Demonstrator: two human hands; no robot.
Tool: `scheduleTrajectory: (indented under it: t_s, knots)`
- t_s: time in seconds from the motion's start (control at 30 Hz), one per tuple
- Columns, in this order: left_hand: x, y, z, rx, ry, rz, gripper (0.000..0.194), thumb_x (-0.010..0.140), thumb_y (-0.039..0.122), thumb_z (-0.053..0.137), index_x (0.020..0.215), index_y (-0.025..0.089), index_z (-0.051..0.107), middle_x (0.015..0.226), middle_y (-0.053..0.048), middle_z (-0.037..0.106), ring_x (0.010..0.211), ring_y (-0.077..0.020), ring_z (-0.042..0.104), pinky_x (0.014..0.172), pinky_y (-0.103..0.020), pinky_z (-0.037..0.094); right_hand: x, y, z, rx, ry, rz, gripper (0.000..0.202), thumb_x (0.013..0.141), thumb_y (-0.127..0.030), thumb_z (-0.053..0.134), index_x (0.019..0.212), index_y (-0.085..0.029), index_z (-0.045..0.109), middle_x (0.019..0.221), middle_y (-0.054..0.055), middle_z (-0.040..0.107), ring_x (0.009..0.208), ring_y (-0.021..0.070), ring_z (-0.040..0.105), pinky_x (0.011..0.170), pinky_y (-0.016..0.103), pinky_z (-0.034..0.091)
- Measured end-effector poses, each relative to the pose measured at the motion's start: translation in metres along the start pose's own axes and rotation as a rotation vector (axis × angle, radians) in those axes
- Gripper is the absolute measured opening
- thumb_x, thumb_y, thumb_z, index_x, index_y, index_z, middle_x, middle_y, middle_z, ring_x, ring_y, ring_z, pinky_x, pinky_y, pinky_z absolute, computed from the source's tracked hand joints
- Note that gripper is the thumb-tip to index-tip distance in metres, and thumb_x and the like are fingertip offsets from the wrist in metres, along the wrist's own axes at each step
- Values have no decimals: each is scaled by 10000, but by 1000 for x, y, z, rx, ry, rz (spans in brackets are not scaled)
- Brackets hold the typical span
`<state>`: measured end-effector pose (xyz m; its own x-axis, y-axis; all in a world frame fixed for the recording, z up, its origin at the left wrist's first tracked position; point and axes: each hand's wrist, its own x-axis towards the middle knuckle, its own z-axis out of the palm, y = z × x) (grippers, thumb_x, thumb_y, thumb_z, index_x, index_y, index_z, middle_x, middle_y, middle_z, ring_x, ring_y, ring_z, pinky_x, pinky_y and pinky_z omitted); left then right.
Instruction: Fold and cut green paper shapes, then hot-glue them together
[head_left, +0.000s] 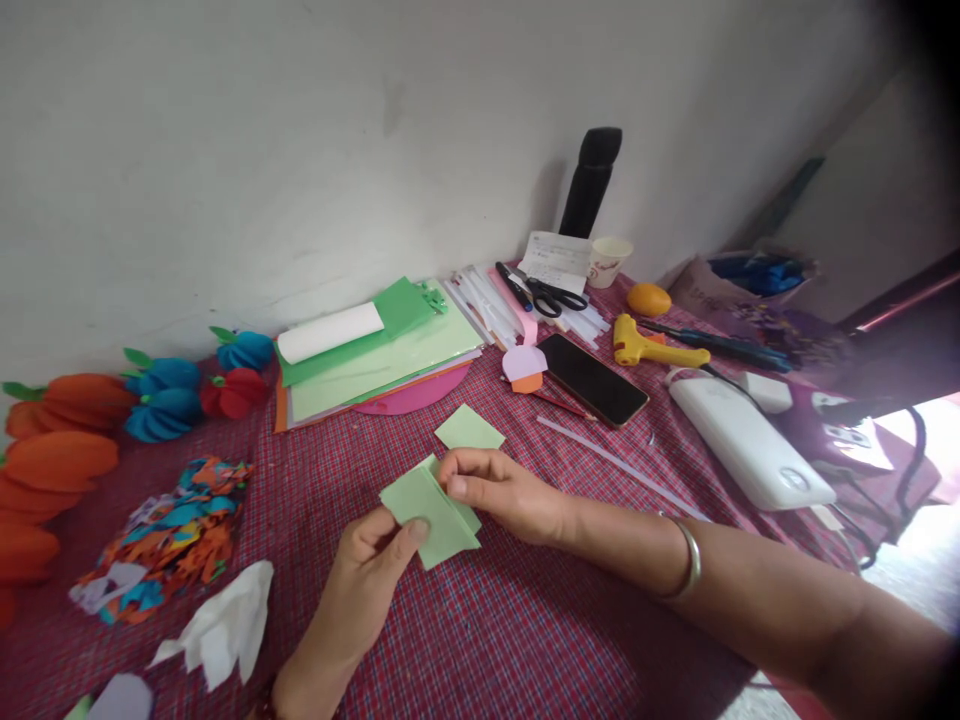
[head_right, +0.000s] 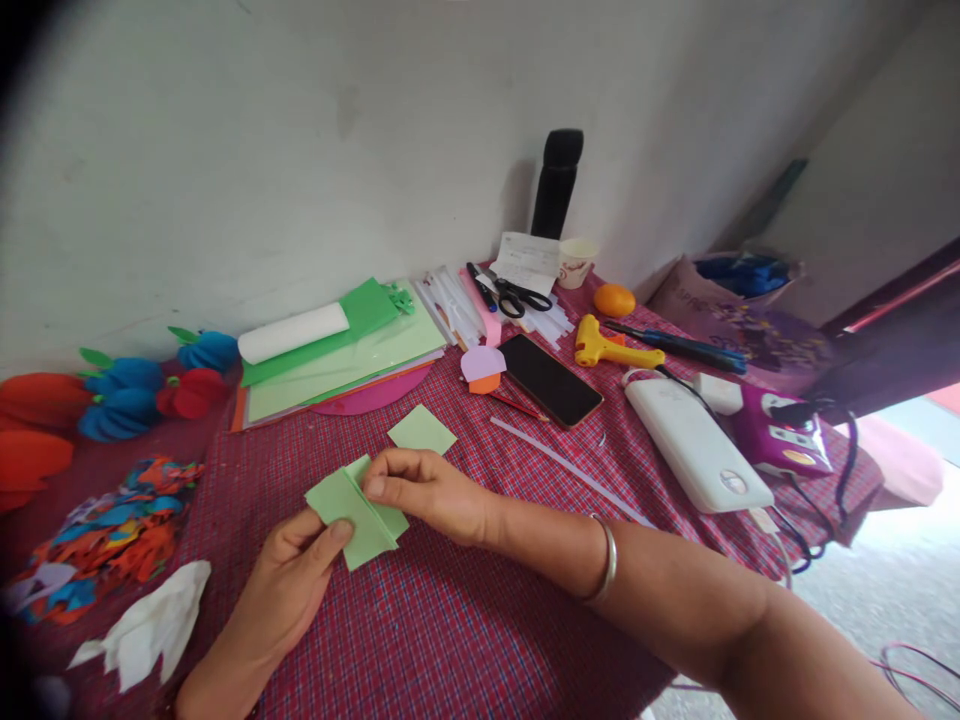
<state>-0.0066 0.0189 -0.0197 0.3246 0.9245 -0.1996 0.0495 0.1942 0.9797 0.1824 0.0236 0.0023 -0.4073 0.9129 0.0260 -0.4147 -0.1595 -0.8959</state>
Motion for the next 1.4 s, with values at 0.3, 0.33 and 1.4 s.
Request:
scheduleTrajectory:
  t_s: [0.3, 0.33, 1.4]
  knots:
    - [0, 2, 0, -51, -23, -10, 292, 759, 367, 671, 938, 143, 727, 774, -67, 717, 715, -193, 604, 670, -302, 490, 0, 5, -2, 29, 2, 32, 372, 769, -496, 663, 722, -155, 524, 618, -65, 410, 548, 61, 325, 516, 211, 252]
    - [0, 1, -1, -54, -29, -10, 288, 765, 358, 668, 947, 143, 726, 779, -67, 718, 713, -190, 604, 669, -301, 489, 0, 6, -2, 29, 6, 40, 362, 777, -488, 656, 719, -157, 522, 610, -67, 403, 542, 61, 322, 511, 209, 255]
    - [-7, 16, 16, 378, 88, 208, 219, 849, 296, 554, 711, 152, 643, 640, -1, 595, 601, -130, 500, 579, -244, 406, -2, 10, 2, -45, 157, 53, 433, 773, -325, 668, 1149, -214, 483, 916, 15, 590, 794, 137, 561, 700, 271, 447]
